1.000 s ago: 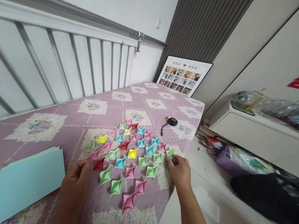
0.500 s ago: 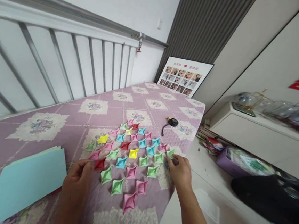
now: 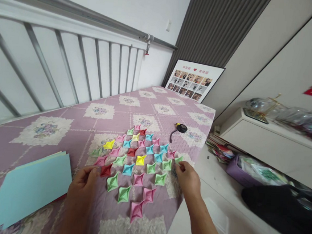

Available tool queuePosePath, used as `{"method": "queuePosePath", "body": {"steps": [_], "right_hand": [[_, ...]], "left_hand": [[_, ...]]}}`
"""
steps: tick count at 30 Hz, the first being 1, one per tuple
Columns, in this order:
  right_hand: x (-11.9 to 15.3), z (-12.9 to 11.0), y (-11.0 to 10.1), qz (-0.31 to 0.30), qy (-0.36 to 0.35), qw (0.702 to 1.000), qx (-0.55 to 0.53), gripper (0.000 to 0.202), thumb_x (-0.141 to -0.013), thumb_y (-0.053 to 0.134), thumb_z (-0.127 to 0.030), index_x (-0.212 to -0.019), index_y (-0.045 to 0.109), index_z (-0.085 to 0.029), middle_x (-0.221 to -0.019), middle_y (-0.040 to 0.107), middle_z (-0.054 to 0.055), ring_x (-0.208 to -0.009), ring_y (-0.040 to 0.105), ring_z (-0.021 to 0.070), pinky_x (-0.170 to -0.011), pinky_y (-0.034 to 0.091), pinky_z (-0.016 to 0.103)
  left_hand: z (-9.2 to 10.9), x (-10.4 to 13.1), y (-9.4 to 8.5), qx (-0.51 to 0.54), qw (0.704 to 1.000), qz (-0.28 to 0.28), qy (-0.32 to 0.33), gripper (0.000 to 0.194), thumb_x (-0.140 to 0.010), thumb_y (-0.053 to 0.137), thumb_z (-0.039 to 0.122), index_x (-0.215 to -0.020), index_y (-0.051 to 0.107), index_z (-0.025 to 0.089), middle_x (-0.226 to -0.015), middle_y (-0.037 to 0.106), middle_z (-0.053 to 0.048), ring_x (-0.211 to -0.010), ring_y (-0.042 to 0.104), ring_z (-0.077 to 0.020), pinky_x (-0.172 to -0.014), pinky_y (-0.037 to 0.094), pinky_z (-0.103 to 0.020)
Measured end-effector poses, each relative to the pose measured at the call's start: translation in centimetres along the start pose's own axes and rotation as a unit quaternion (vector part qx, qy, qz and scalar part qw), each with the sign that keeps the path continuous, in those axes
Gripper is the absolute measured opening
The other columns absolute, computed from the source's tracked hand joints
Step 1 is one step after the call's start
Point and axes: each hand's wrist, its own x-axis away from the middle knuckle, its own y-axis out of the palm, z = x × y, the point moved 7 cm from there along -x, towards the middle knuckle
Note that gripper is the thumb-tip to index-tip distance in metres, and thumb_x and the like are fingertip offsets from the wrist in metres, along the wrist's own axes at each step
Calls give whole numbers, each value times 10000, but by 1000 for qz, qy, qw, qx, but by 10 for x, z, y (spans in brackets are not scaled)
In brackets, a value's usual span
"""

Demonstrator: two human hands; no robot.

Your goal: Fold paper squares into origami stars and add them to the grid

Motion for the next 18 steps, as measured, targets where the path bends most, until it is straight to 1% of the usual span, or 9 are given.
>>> {"method": "queuePosePath", "body": {"steps": [5, 8, 13, 18], "right_hand": [[-1, 0, 2, -11, 17, 1000, 8, 241, -788, 535, -415, -929, 619, -238, -716, 656, 1, -620, 585, 164, -550, 351, 247], [-1, -2, 4, -12, 18, 1000, 15, 228, -790, 538, -412, -917, 618, -241, -702, 651, 1, -612, 576, 164, -547, 340, 246], [-3, -1, 6, -9, 24, 999, 25, 186, -804, 525, -367, -909, 599, -233, -715, 655, 10, -621, 568, 167, -542, 319, 245], [-4, -1, 5, -10, 35, 999, 33, 149, -789, 529, -312, -890, 598, -227, -719, 654, 18, -606, 556, 163, -539, 303, 247]], "left_hand": [[5, 1, 0, 9, 1000, 0, 1, 326, -708, 585, 466, -839, 663, 177, -744, 662, -22, -742, 616, -216, -645, 459, -288], [8, 1, 1, 15, 1000, 2, -1, 329, -695, 590, 467, -822, 659, 171, -721, 656, -25, -722, 611, -216, -639, 457, -294], [7, 2, 1, 22, 1000, 8, -9, 316, -705, 588, 466, -820, 647, 178, -710, 646, -12, -700, 597, -196, -630, 443, -279], [8, 2, 1, 18, 1000, 11, -10, 324, -705, 596, 464, -841, 653, 176, -716, 649, -15, -706, 601, -200, -619, 442, -280]]}}
